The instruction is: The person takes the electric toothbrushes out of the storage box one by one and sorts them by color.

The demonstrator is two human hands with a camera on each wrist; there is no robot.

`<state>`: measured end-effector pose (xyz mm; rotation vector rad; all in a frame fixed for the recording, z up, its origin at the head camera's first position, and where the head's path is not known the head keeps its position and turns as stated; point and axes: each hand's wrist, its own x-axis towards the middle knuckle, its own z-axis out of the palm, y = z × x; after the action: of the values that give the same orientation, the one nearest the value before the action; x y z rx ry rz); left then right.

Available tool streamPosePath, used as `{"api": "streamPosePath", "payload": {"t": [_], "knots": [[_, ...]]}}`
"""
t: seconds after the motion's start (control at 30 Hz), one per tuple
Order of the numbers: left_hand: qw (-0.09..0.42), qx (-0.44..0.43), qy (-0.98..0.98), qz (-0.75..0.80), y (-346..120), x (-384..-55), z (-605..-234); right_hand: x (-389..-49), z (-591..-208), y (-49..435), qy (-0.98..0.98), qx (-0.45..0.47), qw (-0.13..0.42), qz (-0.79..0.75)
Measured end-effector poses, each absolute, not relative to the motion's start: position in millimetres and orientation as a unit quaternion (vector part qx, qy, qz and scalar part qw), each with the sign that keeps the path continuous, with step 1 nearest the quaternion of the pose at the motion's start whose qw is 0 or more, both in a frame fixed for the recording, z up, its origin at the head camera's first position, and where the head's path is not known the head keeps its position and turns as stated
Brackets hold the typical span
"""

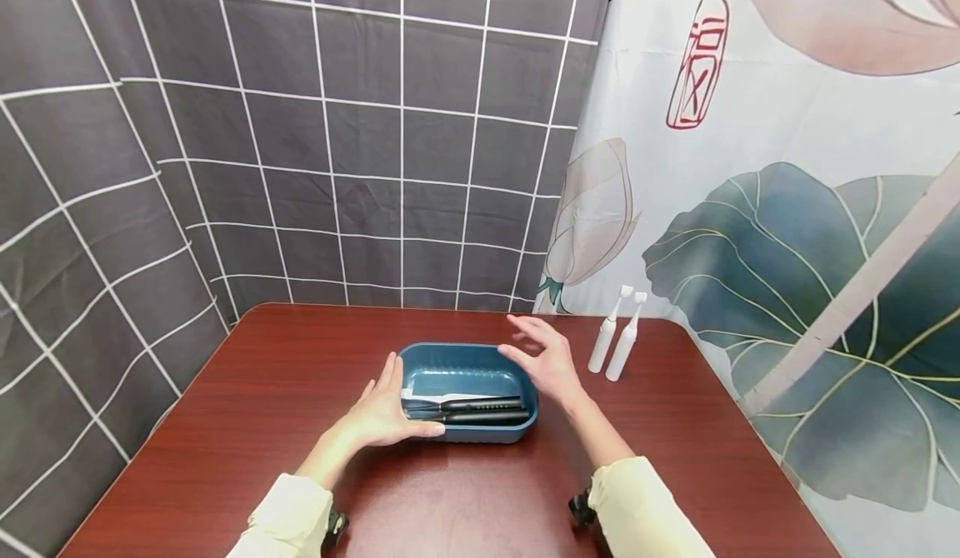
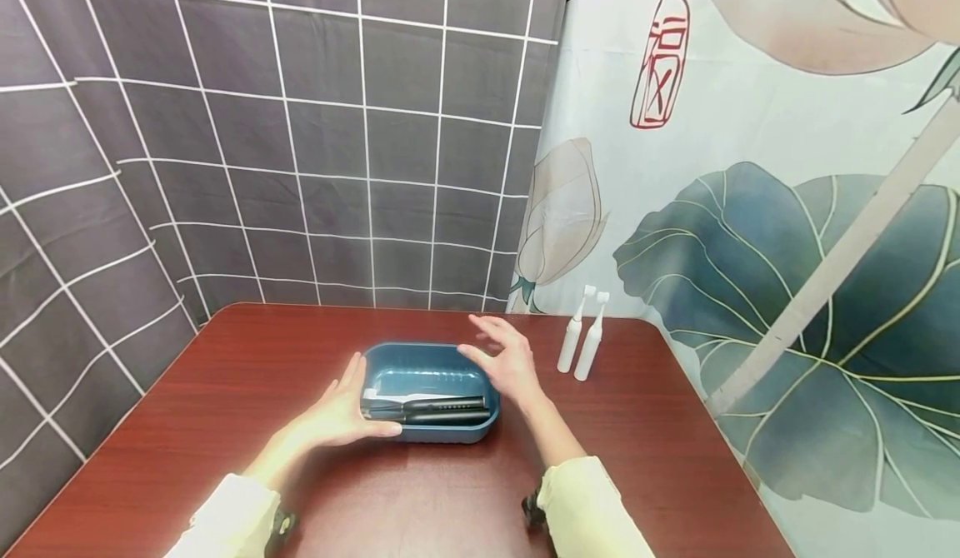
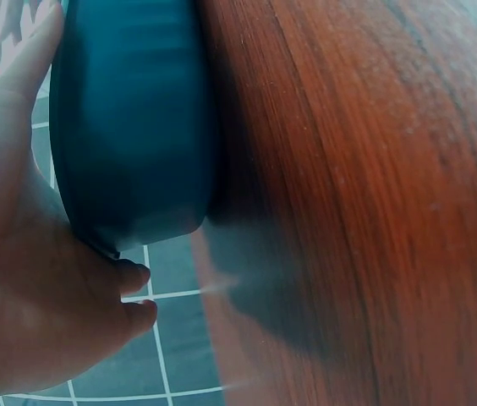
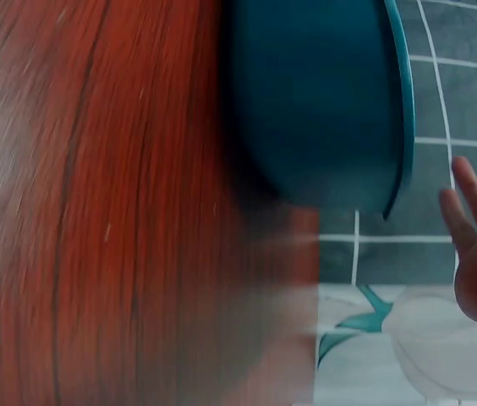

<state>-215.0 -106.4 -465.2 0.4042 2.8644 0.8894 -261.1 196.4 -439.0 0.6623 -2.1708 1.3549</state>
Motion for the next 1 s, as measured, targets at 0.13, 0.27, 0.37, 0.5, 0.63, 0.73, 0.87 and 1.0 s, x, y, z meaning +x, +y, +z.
{"api": "streamPosePath", "payload": {"t": [0.13, 0.27, 0.37, 0.5, 0.63, 0.73, 0.87, 1.0], "knots": [[0.059, 0.132, 0.945, 0.295, -106.2, -214.3, -465.0, -264.8, -441.7, 181.8, -0.833, 0.253, 0.194, 0.452], [0.058, 0.133, 0.944, 0.295, -106.1, -213.6, -463.9, -264.1, -443.1, 169.3, -0.874, 0.25, 0.142, 0.393], [0.058, 0.134, 0.944, 0.296, -106.0, -213.7, -463.0, -262.9, -445.4, 162.7, -0.893, 0.244, 0.108, 0.362], [0.057, 0.134, 0.944, 0.295, -106.3, -213.9, -462.7, -263.5, -450.0, 156.8, -0.914, 0.239, 0.072, 0.319], [0.057, 0.134, 0.945, 0.294, -106.7, -213.6, -462.8, -266.6, -452.7, 152.0, -0.932, 0.234, 0.045, 0.273], [0.06, 0.131, 0.945, 0.295, -106.9, -212.7, -462.0, -269.3, -452.4, 148.2, -0.939, 0.232, 0.024, 0.251], [0.063, 0.13, 0.943, 0.299, -107.0, -211.4, -460.2, -271.2, -452.7, 143.4, -0.946, 0.224, -0.004, 0.234], [0.062, 0.132, 0.941, 0.305, -106.2, -211.5, -459.1, -270.7, -455.4, 139.9, -0.951, 0.211, -0.03, 0.222]]}}
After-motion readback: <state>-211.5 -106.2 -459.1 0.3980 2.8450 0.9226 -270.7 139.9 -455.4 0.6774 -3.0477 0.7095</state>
